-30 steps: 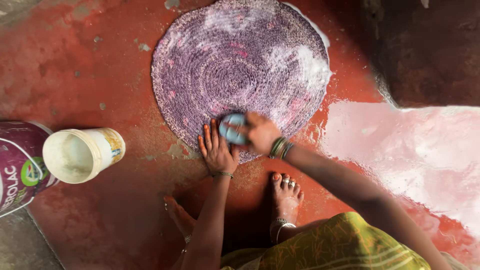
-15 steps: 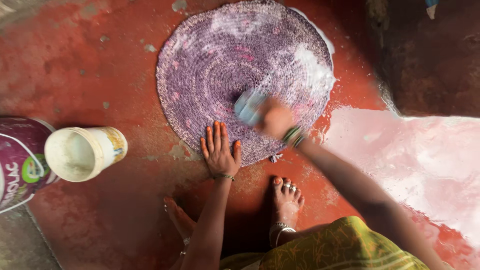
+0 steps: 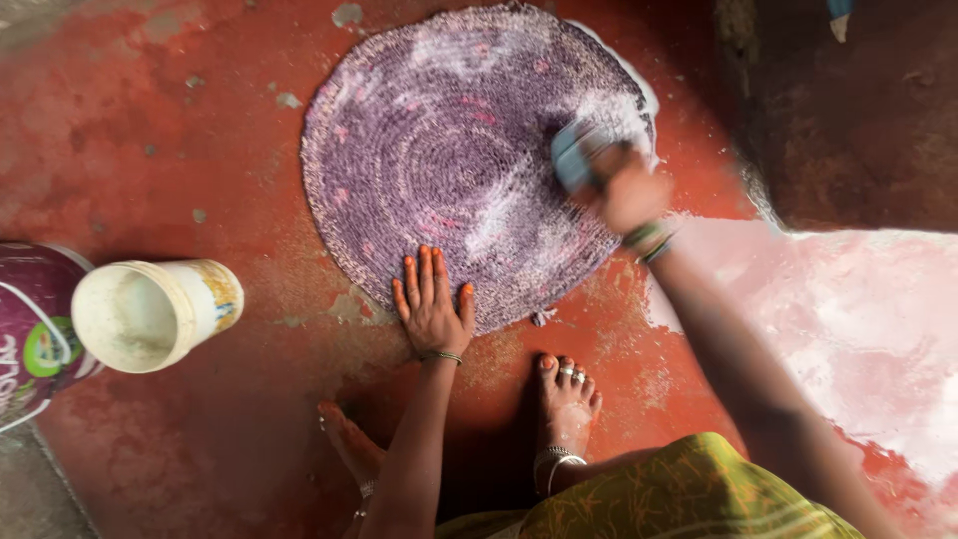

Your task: The person washes a mat on the floor, holding it in place with one hand while scrubbing soapy lather across its surface with a scrubber.

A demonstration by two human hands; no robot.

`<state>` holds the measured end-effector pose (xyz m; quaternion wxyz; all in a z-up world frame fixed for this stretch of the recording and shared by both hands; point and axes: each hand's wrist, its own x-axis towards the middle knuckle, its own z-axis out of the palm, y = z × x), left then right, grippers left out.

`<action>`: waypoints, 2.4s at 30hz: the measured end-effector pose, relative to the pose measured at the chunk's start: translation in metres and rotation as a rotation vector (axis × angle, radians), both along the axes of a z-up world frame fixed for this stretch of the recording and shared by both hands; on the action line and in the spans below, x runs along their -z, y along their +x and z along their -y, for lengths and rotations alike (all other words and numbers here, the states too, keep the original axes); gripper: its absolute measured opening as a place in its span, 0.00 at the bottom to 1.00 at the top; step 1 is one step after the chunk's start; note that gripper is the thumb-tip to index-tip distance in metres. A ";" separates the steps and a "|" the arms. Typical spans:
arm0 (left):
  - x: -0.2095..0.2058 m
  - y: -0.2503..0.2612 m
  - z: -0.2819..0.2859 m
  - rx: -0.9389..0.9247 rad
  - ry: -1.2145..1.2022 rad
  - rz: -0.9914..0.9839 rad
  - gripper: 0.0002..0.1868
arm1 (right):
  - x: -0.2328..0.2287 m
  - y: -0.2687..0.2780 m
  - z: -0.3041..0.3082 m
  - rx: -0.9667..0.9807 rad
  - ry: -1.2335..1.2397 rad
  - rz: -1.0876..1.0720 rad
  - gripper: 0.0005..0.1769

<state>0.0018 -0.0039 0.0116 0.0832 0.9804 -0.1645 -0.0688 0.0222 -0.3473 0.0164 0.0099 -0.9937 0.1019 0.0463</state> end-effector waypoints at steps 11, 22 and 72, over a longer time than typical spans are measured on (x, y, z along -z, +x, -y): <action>0.007 -0.002 -0.002 -0.001 0.003 -0.025 0.38 | -0.047 -0.040 0.009 0.093 0.162 -0.160 0.44; 0.002 0.036 0.008 -0.347 0.043 -0.113 0.43 | -0.032 0.000 0.011 0.012 0.110 0.187 0.50; -0.018 -0.004 0.029 0.219 0.456 -0.243 0.47 | 0.016 -0.053 -0.113 -0.369 0.330 0.045 0.41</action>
